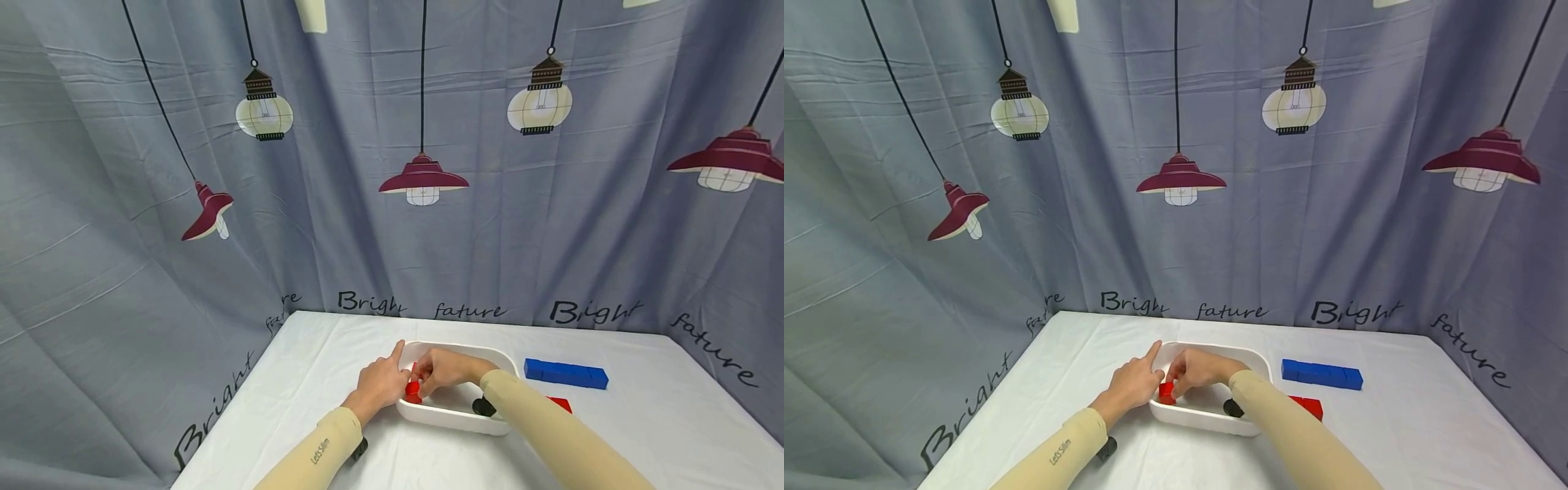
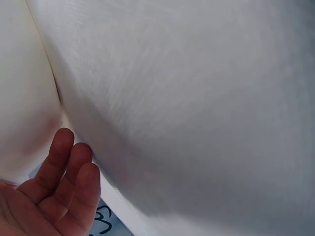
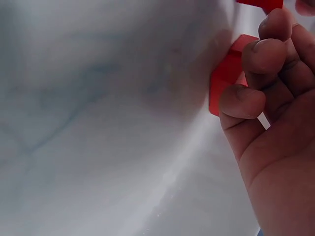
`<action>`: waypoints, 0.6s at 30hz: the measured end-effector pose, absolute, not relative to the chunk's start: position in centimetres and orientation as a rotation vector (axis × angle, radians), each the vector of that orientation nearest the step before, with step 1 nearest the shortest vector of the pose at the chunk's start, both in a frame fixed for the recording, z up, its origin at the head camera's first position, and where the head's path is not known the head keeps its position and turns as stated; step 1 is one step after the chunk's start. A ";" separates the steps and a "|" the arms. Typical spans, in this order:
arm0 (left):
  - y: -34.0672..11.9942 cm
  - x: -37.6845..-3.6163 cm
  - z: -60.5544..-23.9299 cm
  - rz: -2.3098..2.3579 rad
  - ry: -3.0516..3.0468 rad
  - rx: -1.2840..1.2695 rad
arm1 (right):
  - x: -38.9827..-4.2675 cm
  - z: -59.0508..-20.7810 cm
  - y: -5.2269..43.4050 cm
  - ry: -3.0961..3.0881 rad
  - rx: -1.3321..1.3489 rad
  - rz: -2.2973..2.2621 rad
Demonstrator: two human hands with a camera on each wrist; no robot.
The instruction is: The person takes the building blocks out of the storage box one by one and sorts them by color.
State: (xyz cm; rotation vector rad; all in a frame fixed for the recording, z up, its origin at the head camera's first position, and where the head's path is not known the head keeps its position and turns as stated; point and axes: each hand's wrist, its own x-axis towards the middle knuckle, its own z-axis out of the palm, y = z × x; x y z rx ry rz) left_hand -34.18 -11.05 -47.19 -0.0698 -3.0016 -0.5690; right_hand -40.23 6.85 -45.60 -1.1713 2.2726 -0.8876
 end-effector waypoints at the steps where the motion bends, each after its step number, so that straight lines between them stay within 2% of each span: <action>1: -11.1 -34.2 -47.2 -0.570 -3.001 -0.072 | -40.2 -45.5 6.9 2.282 -1.169 -0.886; 18: -11.0 -34.2 -47.1 -0.563 -3.020 -0.060 | -39.8 -42.3 9.4 2.415 -0.994 -0.875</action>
